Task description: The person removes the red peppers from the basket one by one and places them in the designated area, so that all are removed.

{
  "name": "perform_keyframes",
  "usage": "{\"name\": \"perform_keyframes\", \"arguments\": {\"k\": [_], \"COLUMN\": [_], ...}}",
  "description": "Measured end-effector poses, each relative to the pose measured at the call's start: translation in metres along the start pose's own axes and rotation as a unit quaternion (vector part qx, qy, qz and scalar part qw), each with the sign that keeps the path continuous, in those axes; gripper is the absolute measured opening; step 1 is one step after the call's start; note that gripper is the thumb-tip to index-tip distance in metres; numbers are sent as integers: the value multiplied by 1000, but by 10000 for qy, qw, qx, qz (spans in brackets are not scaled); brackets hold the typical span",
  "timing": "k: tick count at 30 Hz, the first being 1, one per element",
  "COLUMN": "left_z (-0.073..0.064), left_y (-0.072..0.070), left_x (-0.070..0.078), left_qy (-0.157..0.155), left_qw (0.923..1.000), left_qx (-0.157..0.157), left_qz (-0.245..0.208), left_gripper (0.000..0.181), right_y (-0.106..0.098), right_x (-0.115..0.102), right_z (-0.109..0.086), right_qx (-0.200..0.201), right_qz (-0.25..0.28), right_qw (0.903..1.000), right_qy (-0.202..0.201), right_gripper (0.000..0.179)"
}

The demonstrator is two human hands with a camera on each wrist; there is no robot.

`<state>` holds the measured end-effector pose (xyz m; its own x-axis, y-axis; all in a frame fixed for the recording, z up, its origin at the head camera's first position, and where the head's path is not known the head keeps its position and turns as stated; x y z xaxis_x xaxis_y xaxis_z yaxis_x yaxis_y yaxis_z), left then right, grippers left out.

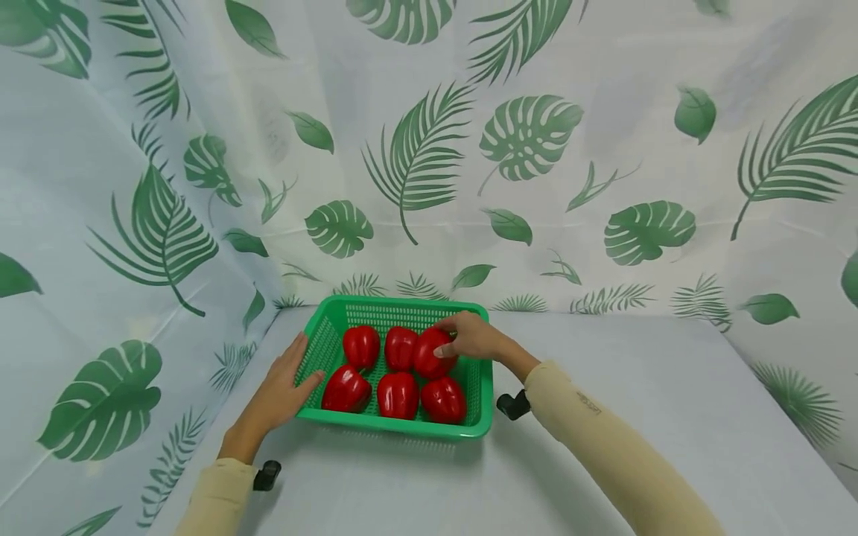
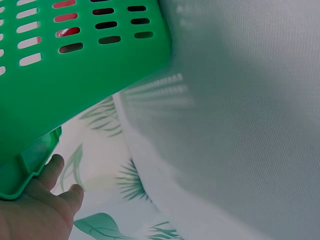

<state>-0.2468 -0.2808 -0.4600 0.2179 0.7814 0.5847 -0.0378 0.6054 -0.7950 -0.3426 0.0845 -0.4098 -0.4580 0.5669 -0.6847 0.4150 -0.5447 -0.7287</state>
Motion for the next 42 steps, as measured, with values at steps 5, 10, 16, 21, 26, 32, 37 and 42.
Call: {"name": "perform_keyframes", "arguments": {"k": [5,10,16,21,26,32,37,42], "left_z": [-1,-2,-2,-3,-2,-1,0,0], "left_y": [-1,-3,-5,-6,-6,-6,-4,-3], "left_x": [-2,-2,-1,1,0,1,3,4], "left_qy": [-72,-144,-161,-206,-197,-185,-156,-198], "left_qw": [10000,9999,9998,9997,9997,9997,9998,9995], "left_qx": [-41,-79,-83,-136,-147,-129,-131,-214], "left_qz": [-15,-1,-39,-47,-47,-50,-88,-112], "left_gripper": [80,82,79,81,81,81,82,83], "right_y": [-10,-24,-41,-54,-67,-81,-88,-92], "right_x": [3,5,6,13,22,32,46,61], "right_z": [-8,-17,-32,-45,-56,-73,-86,-98], "right_qx": [5,67,126,241,439,595,656,756], "right_qz": [462,801,1197,1459,1369,1423,1382,1356], "right_qw": [9989,9968,9927,9890,9895,9877,9878,9868], "right_qy": [26,33,50,76,160,261,305,459], "right_gripper": [54,58,63,66,65,67,69,71]}}
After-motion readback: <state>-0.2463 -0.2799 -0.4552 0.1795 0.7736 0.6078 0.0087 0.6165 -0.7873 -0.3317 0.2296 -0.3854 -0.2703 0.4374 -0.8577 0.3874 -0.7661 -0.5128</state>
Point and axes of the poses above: each hand's wrist, its own z-axis towards the middle knuckle, its own y-axis out of the palm, x = y × z, the point moved 2 cm from there along z, towards the middle knuckle, and after that the axes turned 3 degrees about -y, right-handed, at the moved point
